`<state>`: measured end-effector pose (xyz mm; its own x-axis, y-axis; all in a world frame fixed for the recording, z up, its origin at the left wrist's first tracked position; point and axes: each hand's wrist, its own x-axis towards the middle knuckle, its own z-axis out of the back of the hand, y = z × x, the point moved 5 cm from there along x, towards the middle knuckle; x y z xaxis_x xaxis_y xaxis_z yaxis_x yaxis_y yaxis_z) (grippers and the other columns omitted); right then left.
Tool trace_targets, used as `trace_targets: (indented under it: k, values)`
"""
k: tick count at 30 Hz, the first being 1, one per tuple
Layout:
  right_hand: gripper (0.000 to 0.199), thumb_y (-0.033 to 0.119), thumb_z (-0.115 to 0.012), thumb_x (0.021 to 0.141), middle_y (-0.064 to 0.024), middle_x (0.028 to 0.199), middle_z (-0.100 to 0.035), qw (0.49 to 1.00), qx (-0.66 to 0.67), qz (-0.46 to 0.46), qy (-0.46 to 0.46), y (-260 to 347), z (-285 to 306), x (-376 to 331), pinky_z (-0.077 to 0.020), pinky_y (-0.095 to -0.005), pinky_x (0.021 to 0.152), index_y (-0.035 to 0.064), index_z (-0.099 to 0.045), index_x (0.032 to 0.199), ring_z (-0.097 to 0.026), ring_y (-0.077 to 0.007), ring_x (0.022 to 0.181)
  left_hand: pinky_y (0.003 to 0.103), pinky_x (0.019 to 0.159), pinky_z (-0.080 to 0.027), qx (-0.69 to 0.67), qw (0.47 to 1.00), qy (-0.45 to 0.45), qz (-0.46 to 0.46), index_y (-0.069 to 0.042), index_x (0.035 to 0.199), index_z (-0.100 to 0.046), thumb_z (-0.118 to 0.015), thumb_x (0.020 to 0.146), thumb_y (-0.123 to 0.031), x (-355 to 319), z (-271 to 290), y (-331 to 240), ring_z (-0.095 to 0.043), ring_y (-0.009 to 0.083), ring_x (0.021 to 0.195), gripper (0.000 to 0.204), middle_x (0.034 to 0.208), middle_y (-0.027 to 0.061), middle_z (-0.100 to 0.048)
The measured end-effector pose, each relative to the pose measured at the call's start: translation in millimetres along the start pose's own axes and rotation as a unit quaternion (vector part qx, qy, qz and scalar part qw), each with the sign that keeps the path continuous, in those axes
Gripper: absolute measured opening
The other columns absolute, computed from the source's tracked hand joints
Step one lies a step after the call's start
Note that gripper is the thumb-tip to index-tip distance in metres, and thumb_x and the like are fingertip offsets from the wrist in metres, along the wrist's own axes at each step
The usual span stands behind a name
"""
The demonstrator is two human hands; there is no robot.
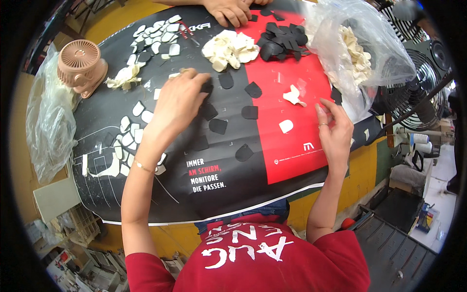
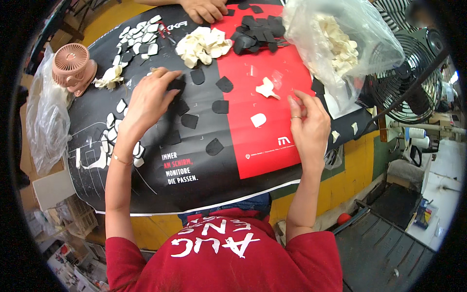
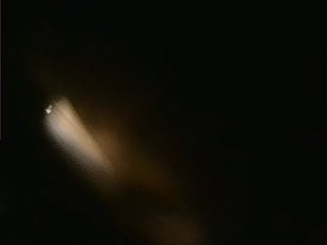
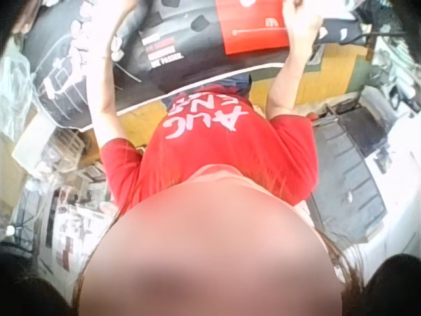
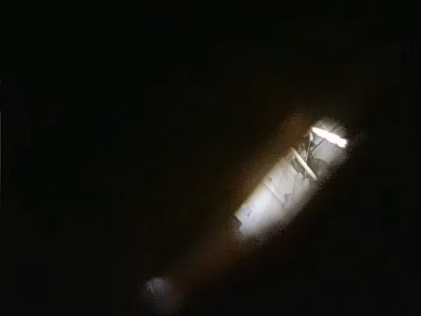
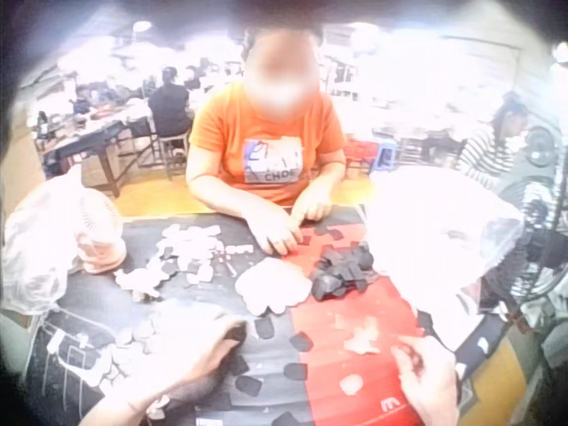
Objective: The person repeatedly picks small black and white foam pieces from a table, folds or bends them by hand, and places them back on the table. Another person across the table also handles similar pieces. The camera wearer continues this repetitive folding and placement throughout the clip.
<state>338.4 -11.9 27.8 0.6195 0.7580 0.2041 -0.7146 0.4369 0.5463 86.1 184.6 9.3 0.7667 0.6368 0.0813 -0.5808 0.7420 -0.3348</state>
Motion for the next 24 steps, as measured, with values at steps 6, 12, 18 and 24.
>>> trace_targets:
  k: [6, 12, 18, 24]
  values:
    - [0.020, 0.016, -0.068, 0.092, -0.0128, 0.083, -0.065, 0.997, -0.060, -0.050, -0.030, -52.4, 27.7, -24.8, -0.0497, -0.0356, 0.068, -0.0001, -0.071, 0.103, -0.060, -0.0227, 0.068, 0.042, 0.089, -0.045, 0.013, 0.993, -0.120, 0.003, -0.006, 0.118, -0.065, -0.069, 0.087, -0.009, -34.3, 16.3, -18.7, -0.060, 0.0326, 0.104, 0.032, 0.117, 0.0135, -0.062]
    - [0.016, 0.013, -0.072, 0.088, -0.0092, 0.085, -0.064, 0.990, -0.017, -0.135, -0.031, -78.0, 64.0, -50.1, -0.0492, -0.0310, 0.068, 0.0005, -0.071, 0.097, -0.060, -0.0177, 0.071, 0.041, 0.086, -0.045, -0.093, 0.988, -0.120, -0.039, -0.008, 0.109, -0.069, -0.075, 0.081, -0.009, -79.6, 1.3, -68.5, -0.062, 0.0278, 0.100, 0.028, 0.114, 0.0096, -0.065]
    - [0.026, 0.022, -0.076, 0.087, -0.0121, 0.091, -0.065, 0.997, 0.063, -0.001, 0.034, -19.7, 4.2, -42.6, -0.0518, -0.0348, 0.071, 0.0007, -0.068, 0.100, -0.065, -0.0219, 0.077, 0.041, 0.087, -0.044, -0.190, 0.974, -0.093, -0.082, -0.008, 0.107, -0.068, -0.076, 0.080, -0.011, -99.9, -30.0, -115.7, -0.062, 0.0263, 0.099, 0.027, 0.111, 0.0074, -0.064]
    - [0.024, 0.017, -0.079, 0.082, -0.0124, 0.088, -0.062, 0.999, 0.013, 0.028, 0.041, 17.6, -51.9, -43.7, -0.0508, -0.0350, 0.072, -0.0006, -0.066, 0.093, -0.063, -0.0267, 0.079, 0.041, 0.088, -0.045, -0.215, 0.970, -0.098, -0.056, -0.007, 0.107, -0.070, -0.076, 0.081, -0.010, -122.5, -28.0, -125.4, -0.063, 0.0260, 0.098, 0.027, 0.112, 0.0077, -0.065]
